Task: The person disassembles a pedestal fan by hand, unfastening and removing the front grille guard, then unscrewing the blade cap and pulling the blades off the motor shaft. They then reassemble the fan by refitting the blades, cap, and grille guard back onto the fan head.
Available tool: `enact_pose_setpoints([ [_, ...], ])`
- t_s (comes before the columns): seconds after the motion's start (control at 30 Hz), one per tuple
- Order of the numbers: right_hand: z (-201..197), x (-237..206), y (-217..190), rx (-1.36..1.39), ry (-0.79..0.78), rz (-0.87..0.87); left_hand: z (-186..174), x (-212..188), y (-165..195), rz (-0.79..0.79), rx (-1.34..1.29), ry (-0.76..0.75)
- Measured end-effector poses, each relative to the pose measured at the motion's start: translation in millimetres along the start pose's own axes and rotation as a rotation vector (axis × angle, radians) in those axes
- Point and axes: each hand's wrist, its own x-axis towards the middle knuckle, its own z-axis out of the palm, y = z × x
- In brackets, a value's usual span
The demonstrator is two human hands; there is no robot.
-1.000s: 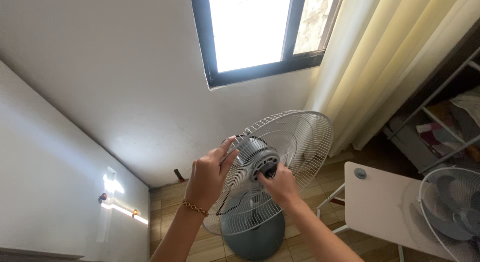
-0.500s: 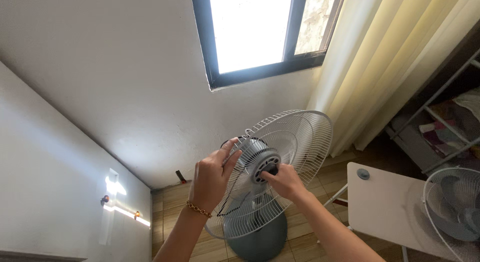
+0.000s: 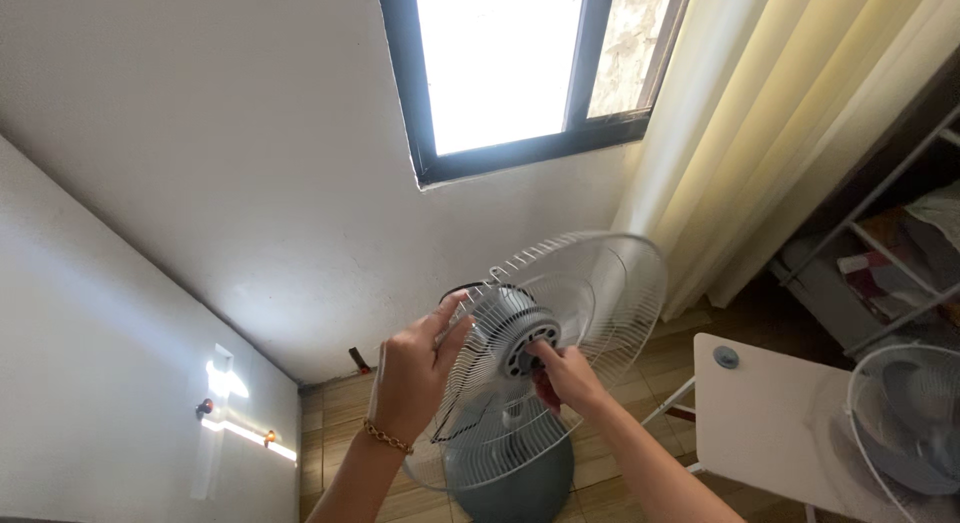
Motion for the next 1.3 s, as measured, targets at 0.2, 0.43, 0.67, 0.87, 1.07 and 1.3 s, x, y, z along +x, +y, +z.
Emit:
enact_pose_setpoints([
  [0.2,-3.5,-5.7,-7.4,-0.011,-0.046,0.135,2.1,4.7,-3.7,0.028,-0.024,-0.027],
  [0.43,-10.8,-7.4,-15.2,-0.055,-0.123,0.228,-4.7,-0.4,2.7,0.072,-0.063,0.013],
  [0.67,3.6,-24.8,12.4,-0.089,0.245,-0.338,-4.4,-2.4,16.4,-0.050,-0.056,-0.041],
  [0.87,36.9,-43.5,16.0,-0.081,0.521,-0.610,-2.9,-6.1,18.0,0.028,-0.023,0.028],
  [1.07,46.0,-48.7,-3.0,-0.041,0.594,-0.339,-2.5,-9.8,19.8,-0.017,-0.035,0.020],
  [1.3,45.6,-40.2,-4.0,0.226,0.521,-0.129,-3.6,-12.3,17.0,0.006,-0.037,0.043],
])
